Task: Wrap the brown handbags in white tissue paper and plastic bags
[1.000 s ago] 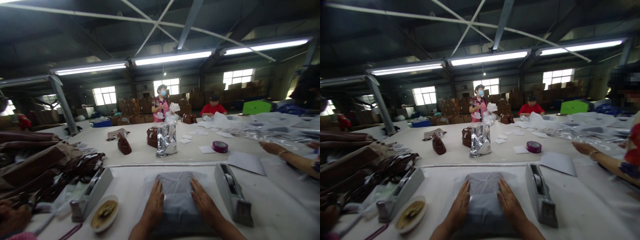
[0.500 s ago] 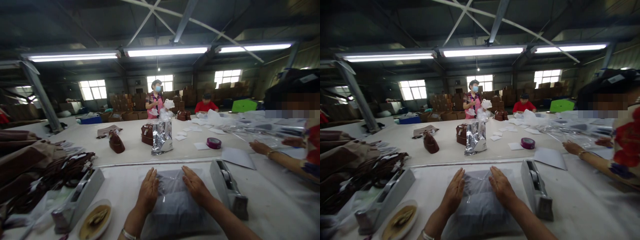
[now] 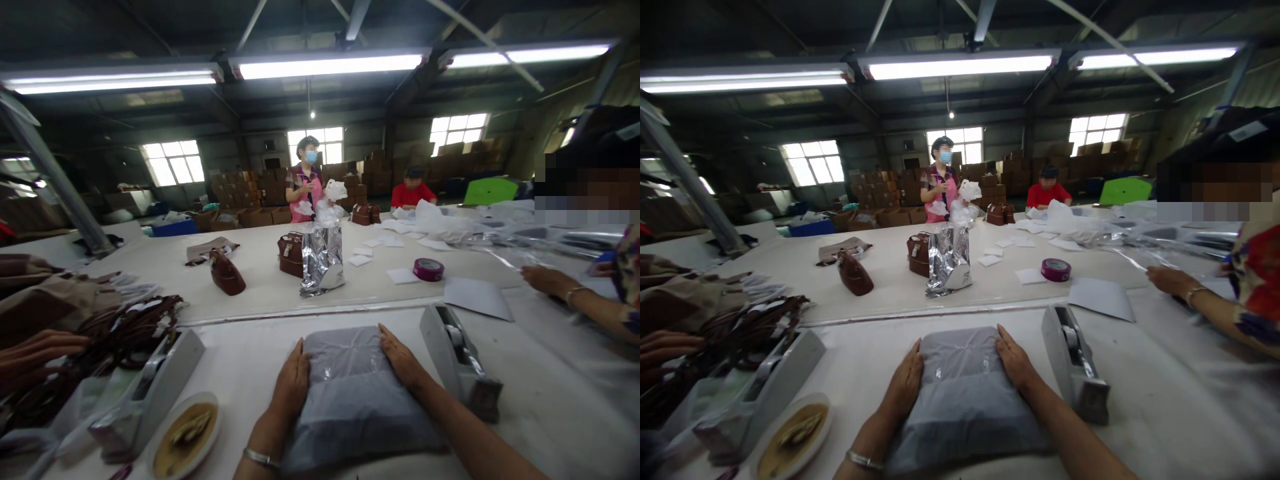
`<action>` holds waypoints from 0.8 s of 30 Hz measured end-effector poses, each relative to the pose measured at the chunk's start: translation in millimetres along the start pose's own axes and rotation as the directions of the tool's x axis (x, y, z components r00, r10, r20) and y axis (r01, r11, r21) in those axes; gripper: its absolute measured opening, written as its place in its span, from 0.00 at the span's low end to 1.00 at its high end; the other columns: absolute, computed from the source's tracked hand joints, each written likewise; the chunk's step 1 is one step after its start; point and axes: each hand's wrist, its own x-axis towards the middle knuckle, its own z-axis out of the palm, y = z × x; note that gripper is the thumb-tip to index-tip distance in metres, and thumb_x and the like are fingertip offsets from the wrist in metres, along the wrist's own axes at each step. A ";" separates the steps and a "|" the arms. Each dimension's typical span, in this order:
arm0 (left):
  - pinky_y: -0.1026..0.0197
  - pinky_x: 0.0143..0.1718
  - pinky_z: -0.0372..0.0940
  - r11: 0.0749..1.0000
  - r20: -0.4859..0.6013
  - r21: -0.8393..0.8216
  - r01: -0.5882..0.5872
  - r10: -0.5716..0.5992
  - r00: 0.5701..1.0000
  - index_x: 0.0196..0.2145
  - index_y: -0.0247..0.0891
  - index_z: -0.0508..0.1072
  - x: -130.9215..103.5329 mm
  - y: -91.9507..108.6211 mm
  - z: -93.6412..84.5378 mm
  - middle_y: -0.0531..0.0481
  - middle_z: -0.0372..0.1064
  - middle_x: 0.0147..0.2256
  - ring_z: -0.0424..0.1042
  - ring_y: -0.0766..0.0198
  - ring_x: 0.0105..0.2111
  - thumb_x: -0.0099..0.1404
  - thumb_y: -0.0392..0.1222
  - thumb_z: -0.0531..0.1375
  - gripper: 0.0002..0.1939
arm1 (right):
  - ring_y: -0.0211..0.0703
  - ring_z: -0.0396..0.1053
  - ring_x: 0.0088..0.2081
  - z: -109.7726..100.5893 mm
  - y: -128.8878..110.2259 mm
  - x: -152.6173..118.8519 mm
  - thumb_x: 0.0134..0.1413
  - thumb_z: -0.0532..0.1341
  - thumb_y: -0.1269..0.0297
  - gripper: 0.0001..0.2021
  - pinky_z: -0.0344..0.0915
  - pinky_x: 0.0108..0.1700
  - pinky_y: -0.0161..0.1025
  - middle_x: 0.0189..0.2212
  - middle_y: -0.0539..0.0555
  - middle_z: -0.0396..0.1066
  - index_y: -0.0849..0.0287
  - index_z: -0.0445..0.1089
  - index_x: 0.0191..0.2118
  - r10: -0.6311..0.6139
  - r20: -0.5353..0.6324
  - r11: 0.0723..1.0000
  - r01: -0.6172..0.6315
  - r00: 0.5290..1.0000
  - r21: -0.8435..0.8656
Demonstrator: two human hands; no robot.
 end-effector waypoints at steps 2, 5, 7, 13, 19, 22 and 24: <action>0.50 0.69 0.51 1.000 0.004 0.027 0.015 -0.015 1.000 0.63 0.26 0.61 -2.0 10.8 -10.2 0.36 0.61 0.64 0.59 0.55 0.66 0.71 0.56 0.41 0.35 | 0.55 0.53 0.68 -5.6 -11.7 -7.5 0.60 0.44 0.33 0.43 0.47 0.71 0.56 0.66 0.66 0.57 0.65 0.58 0.66 0.015 -0.017 1.000 -0.015 1.000 -0.020; 0.48 0.69 0.52 0.987 -0.043 0.153 -0.044 0.051 0.998 0.62 0.27 0.64 -14.7 38.8 -22.0 0.34 0.62 0.63 0.59 0.53 0.65 0.72 0.57 0.40 0.35 | 0.54 0.47 0.70 -9.0 -33.8 -27.6 0.63 0.46 0.39 0.38 0.43 0.72 0.55 0.69 0.64 0.52 0.66 0.59 0.66 -0.127 -0.041 0.983 0.120 0.991 -0.141; 0.45 0.70 0.49 0.951 -0.018 0.267 -0.152 0.163 0.986 0.64 0.32 0.62 -27.9 61.0 -21.2 0.38 0.57 0.66 0.53 0.52 0.68 0.72 0.58 0.41 0.34 | 0.54 0.46 0.71 -5.1 -47.7 -42.8 0.65 0.47 0.43 0.34 0.45 0.72 0.56 0.70 0.62 0.51 0.63 0.59 0.66 -0.248 -0.004 0.933 0.238 0.969 -0.269; 0.35 0.68 0.46 0.853 0.240 0.477 -0.213 0.106 0.965 0.69 0.38 0.51 -57.6 89.8 6.1 0.42 0.39 0.71 0.41 0.45 0.71 0.70 0.56 0.48 0.35 | 0.61 0.45 0.71 16.0 -57.7 -67.6 0.65 0.51 0.46 0.33 0.50 0.69 0.61 0.70 0.61 0.49 0.61 0.55 0.68 -0.256 0.163 0.815 0.303 0.953 -0.493; 0.38 0.69 0.46 0.839 0.253 0.493 -0.230 0.115 0.960 0.70 0.38 0.46 -58.0 74.6 11.3 0.45 0.35 0.72 0.38 0.49 0.71 0.71 0.55 0.44 0.34 | 0.59 0.42 0.71 15.4 -50.7 -71.3 0.65 0.50 0.46 0.34 0.48 0.70 0.59 0.71 0.59 0.46 0.59 0.51 0.69 -0.244 0.178 0.818 0.300 0.953 -0.490; 0.39 0.68 0.48 0.822 0.240 0.517 -0.237 0.127 0.962 0.69 0.37 0.46 -55.9 67.0 14.6 0.45 0.35 0.71 0.39 0.50 0.71 0.72 0.55 0.42 0.34 | 0.58 0.41 0.71 13.8 -54.2 -73.7 0.66 0.48 0.46 0.33 0.48 0.70 0.58 0.71 0.58 0.44 0.59 0.50 0.70 -0.227 0.189 0.827 0.292 0.955 -0.480; 0.41 0.68 0.48 0.807 0.234 0.538 -0.243 0.134 0.963 0.69 0.36 0.46 -52.8 63.3 17.6 0.44 0.35 0.71 0.39 0.51 0.71 0.72 0.55 0.41 0.34 | 0.59 0.41 0.71 12.3 -59.2 -73.5 0.65 0.48 0.45 0.34 0.48 0.70 0.59 0.71 0.58 0.43 0.59 0.50 0.70 -0.207 0.206 0.834 0.283 0.956 -0.473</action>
